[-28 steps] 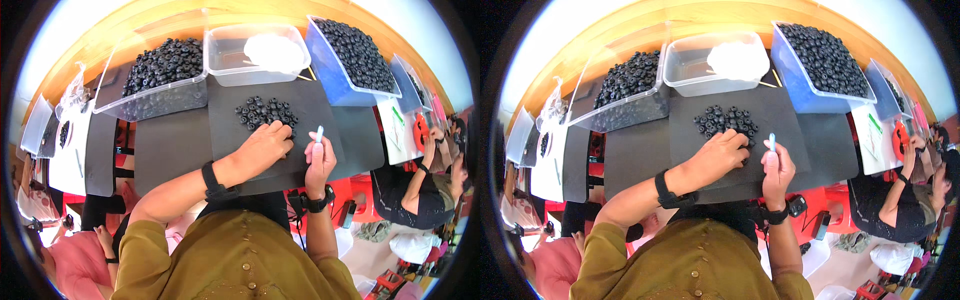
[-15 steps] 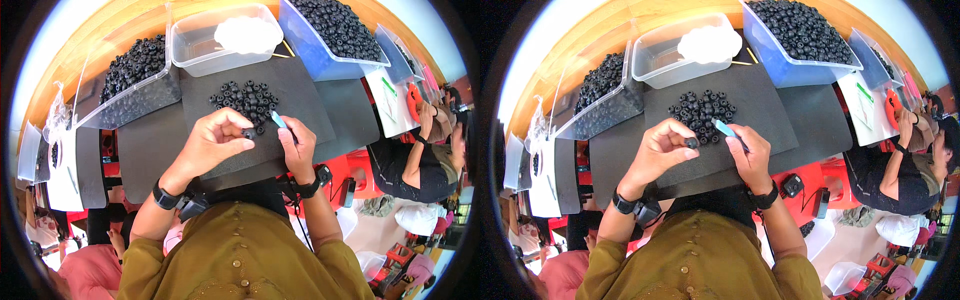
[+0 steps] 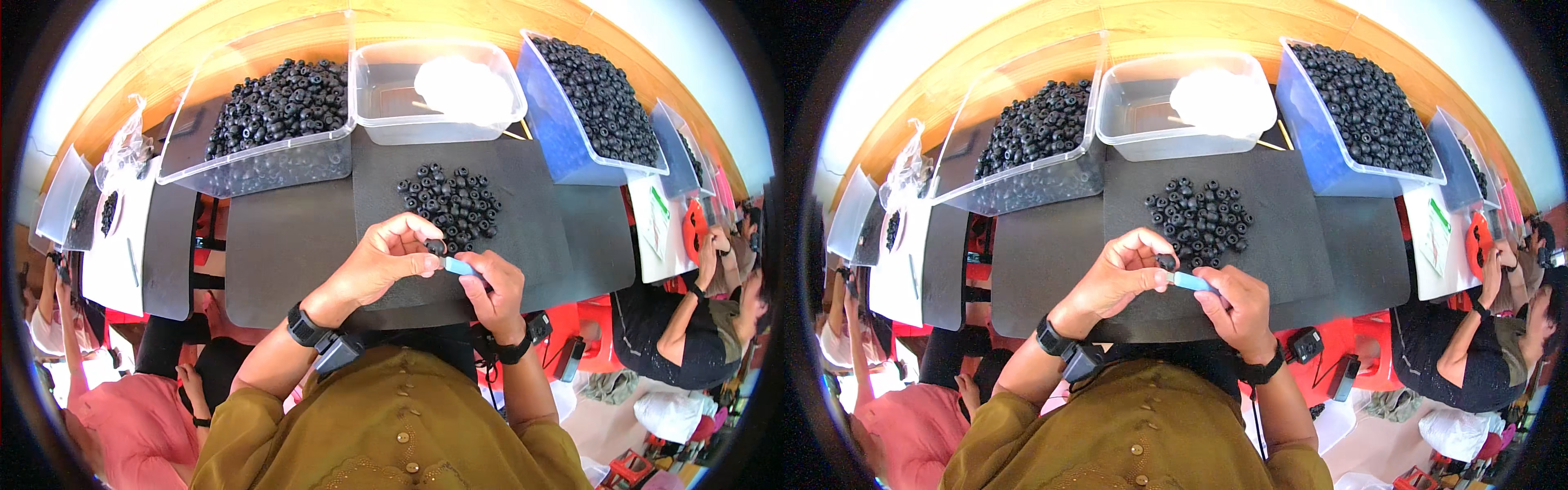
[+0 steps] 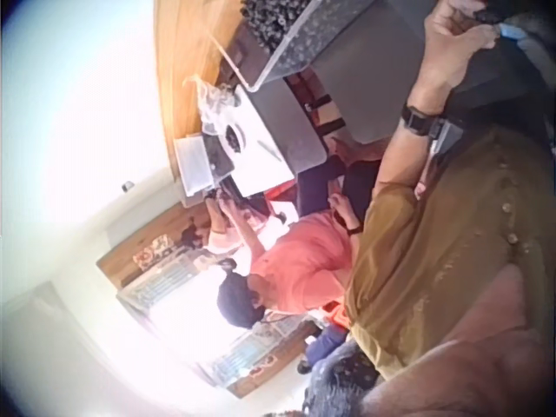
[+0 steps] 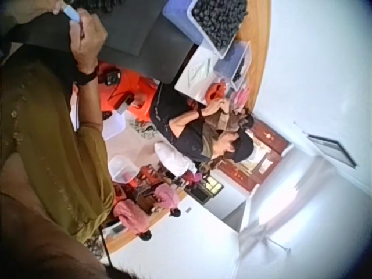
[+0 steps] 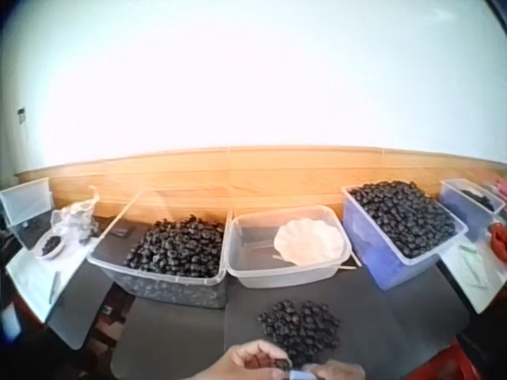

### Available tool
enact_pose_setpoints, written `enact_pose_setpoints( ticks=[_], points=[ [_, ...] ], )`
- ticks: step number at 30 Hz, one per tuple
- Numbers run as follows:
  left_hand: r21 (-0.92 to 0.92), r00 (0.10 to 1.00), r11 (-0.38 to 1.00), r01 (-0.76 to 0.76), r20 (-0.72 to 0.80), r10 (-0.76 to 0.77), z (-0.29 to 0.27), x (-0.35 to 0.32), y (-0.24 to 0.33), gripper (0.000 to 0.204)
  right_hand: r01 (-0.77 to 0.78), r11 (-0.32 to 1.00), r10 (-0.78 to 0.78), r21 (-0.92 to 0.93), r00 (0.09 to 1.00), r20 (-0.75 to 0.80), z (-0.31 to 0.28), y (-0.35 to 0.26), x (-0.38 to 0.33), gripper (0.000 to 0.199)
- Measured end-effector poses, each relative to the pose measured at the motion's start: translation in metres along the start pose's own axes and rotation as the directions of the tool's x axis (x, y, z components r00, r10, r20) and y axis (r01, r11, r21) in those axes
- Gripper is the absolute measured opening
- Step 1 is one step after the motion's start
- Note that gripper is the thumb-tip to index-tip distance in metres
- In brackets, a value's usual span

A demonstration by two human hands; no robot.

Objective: Inspecting and sorting small black circular plastic components using a marking tool.

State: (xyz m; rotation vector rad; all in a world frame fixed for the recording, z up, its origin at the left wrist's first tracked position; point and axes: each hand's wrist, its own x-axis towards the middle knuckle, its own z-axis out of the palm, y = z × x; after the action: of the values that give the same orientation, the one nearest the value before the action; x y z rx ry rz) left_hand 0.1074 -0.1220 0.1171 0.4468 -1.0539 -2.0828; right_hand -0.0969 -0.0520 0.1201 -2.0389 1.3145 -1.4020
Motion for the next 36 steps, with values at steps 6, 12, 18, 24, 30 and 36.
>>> enact_pose_setpoints(
  ticks=[6, 12, 18, 24, 30, 36],
  points=[
    [-0.084, 0.998, 0.994, 0.068, 0.002, -0.068, -0.002, -0.004, 0.001, 0.033, -0.052, 0.997, 0.053, -0.048, 0.998, 0.021, 0.003, 0.000, 0.003, 0.018],
    [-0.321, 0.995, 0.942, 0.095, -0.003, -0.101, -0.009, -0.004, 0.001, 0.031, -0.091, 0.996, 0.090, -0.003, 0.993, -0.080, 0.003, -0.001, 0.001, 0.018],
    [-0.342, 0.996, 0.936, 0.084, 0.005, -0.088, -0.015, 0.000, -0.002, 0.025, -0.163, 0.987, 0.162, -0.005, 0.984, -0.079, -0.001, 0.005, -0.002, 0.020],
    [-0.362, 0.997, 0.930, 0.064, -0.014, -0.074, -0.012, 0.005, -0.003, 0.027, -0.298, 0.941, 0.304, 0.158, 0.952, -0.014, -0.010, 0.015, -0.006, 0.026],
    [-0.339, 0.998, 0.939, 0.061, 0.019, -0.058, -0.007, 0.012, -0.009, 0.029, -0.332, 0.886, 0.331, 0.324, 0.942, 0.062, -0.016, 0.017, -0.007, 0.030],
    [-0.349, 1.000, 0.937, 0.019, 0.013, -0.016, -0.018, 0.011, -0.007, 0.025, -0.322, 0.889, 0.322, 0.327, 0.945, 0.054, -0.017, 0.019, -0.009, 0.032]
  ],
)
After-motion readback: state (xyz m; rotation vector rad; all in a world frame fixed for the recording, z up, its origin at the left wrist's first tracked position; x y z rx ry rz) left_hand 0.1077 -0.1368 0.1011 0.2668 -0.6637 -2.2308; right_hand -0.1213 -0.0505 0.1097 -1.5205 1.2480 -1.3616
